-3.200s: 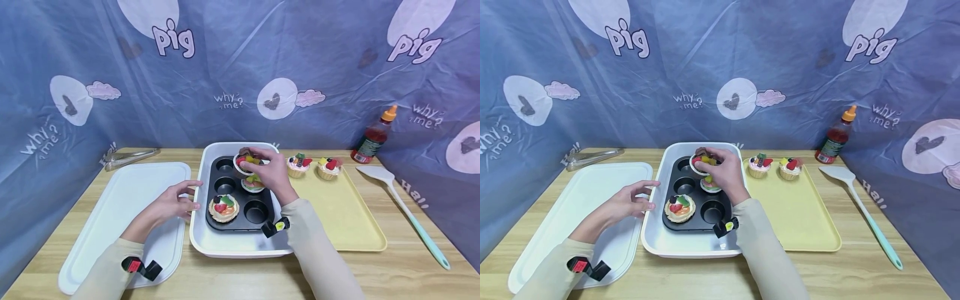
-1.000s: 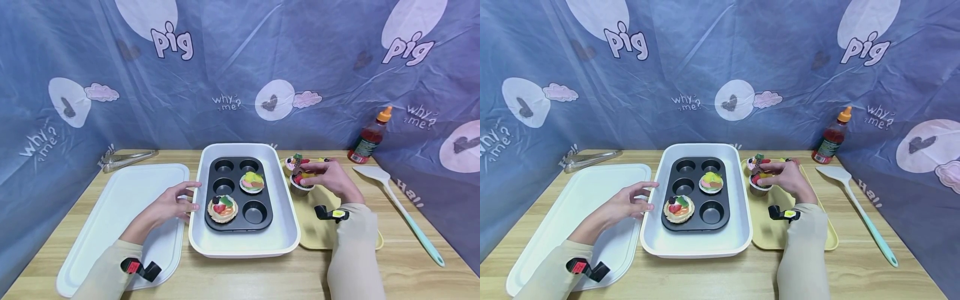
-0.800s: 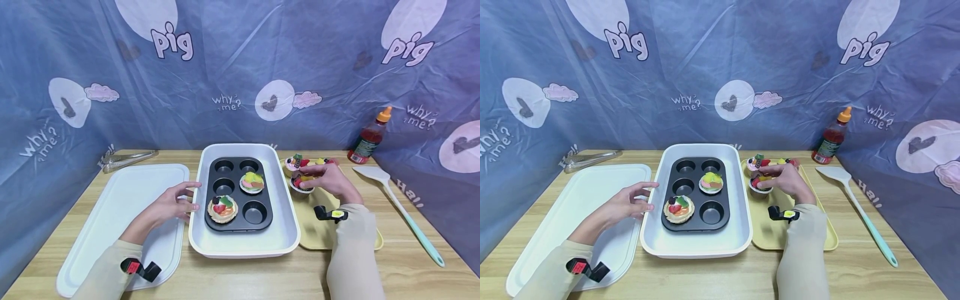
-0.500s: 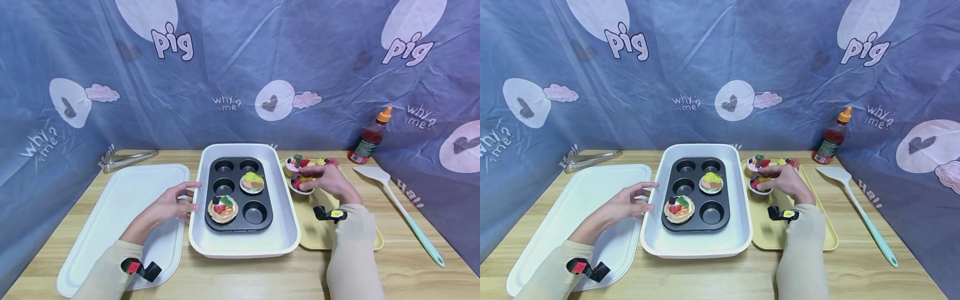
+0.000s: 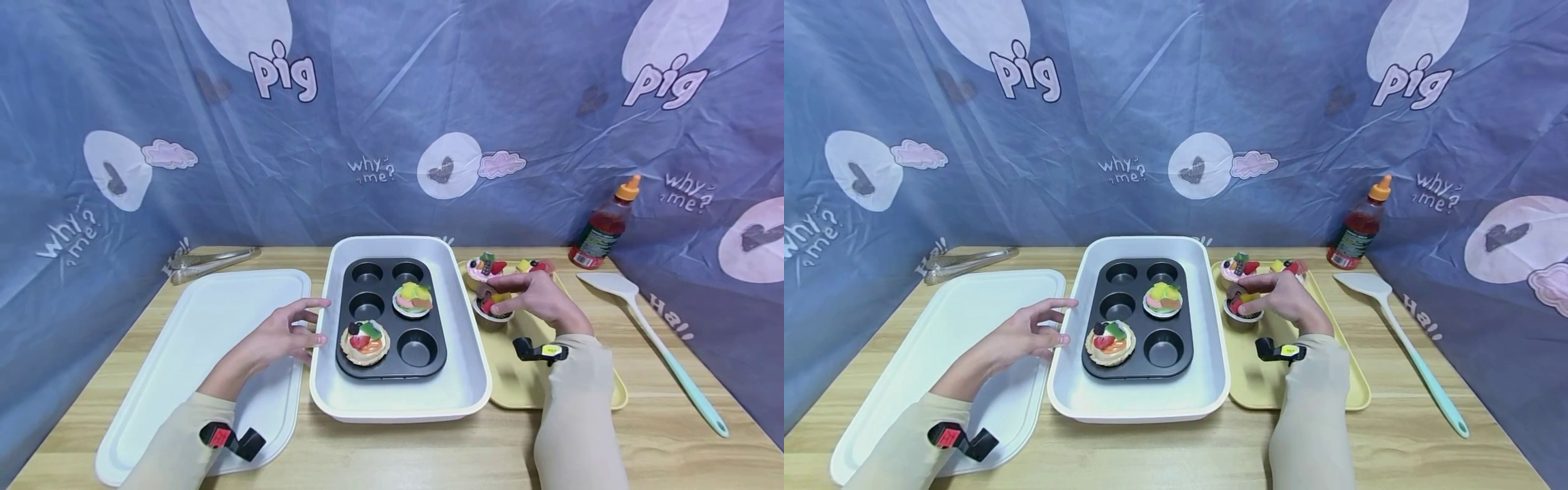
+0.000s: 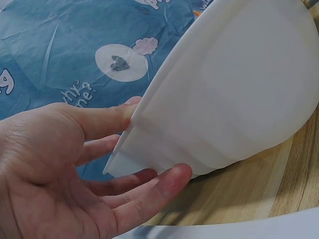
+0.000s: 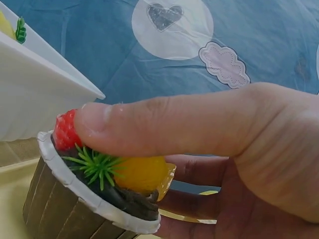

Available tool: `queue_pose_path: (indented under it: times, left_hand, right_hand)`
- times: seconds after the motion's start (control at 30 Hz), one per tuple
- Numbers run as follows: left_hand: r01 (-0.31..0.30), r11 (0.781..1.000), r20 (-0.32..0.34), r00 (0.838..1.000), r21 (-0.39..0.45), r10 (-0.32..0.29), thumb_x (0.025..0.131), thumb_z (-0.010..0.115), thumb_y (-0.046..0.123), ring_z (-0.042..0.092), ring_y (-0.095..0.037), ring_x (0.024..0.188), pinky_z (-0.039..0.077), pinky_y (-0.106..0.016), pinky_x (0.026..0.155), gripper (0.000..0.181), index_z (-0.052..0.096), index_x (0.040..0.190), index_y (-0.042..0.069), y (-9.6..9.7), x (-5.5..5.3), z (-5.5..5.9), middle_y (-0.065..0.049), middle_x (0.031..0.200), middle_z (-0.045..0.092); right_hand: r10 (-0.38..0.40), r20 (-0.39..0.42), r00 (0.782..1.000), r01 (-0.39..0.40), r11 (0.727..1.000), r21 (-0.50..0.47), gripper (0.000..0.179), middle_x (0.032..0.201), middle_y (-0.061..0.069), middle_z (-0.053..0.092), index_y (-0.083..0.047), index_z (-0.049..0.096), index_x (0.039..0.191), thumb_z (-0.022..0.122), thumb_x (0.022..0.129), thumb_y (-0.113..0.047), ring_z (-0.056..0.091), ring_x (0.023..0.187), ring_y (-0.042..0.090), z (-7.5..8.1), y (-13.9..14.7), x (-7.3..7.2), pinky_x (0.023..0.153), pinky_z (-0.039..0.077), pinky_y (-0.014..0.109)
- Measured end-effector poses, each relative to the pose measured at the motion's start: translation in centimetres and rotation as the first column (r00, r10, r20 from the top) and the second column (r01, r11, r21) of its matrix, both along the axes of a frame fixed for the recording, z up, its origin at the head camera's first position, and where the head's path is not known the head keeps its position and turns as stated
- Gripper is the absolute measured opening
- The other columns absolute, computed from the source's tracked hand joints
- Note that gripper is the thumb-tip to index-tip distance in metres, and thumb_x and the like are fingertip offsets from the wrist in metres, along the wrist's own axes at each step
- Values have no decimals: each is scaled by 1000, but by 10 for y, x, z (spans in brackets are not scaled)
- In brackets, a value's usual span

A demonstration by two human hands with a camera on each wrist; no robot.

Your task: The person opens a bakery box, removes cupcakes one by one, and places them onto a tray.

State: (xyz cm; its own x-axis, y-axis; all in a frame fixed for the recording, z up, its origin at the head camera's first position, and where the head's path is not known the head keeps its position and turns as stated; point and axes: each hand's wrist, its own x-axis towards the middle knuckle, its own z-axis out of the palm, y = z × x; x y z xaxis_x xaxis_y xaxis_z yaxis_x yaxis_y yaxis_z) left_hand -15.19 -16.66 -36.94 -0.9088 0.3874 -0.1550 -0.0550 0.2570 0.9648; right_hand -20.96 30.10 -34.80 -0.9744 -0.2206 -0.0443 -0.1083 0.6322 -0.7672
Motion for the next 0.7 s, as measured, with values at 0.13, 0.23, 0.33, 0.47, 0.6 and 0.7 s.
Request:
queue_pose_path:
  times: [0.13,0.23,0.33,0.47,0.6,0.7]
  left_hand:
    - [-1,1000,-3,1000,-3,1,89,75,5,67,-18,87,63,-44,70,71,40,151,2,0,0,0,-30,127,52]
    - [-1,1000,-5,1000,-7,1,89,76,6,67,-19,87,63,-44,70,71,40,151,2,0,0,0,-30,127,52]
    - [-3,1000,-4,1000,-10,3,89,75,6,67,-19,87,63,-44,70,71,40,151,3,0,0,-1,-30,127,52]
    - [-7,1000,2,1000,-12,7,89,75,6,67,-19,88,63,-44,70,71,40,151,3,1,0,-1,-29,128,52]
    - [-9,1000,3,1000,-13,9,89,75,6,67,-19,88,63,-44,70,71,40,151,4,1,0,-1,-29,128,52]
    - [-9,1000,2,1000,-15,9,89,75,6,67,-19,87,63,-44,70,71,41,151,4,1,0,-1,-29,128,52]
  right_hand:
    - [7,8,1000,-7,1000,-1,63,126,15,70,-5,67,132,89,75,-21,62,120,20,1,0,0,97,47,21]
    - [10,20,1000,-10,1000,0,62,125,15,71,-5,66,132,89,76,-23,62,122,26,3,0,0,99,45,25]
    - [13,7,1000,-13,1000,8,61,125,16,71,-4,67,131,88,78,-23,62,122,31,7,0,2,96,46,22]
    - [2,-50,999,-1,1000,21,58,125,20,70,-4,68,129,88,78,-23,61,121,36,14,-1,5,85,49,13]
    - [-7,-88,996,8,1000,10,56,128,18,69,-6,68,129,87,79,-24,61,120,37,20,-4,7,82,51,13]
    - [-4,-96,995,2,1000,-22,56,129,18,68,-7,68,130,87,80,-23,63,117,37,24,-8,8,82,53,15]
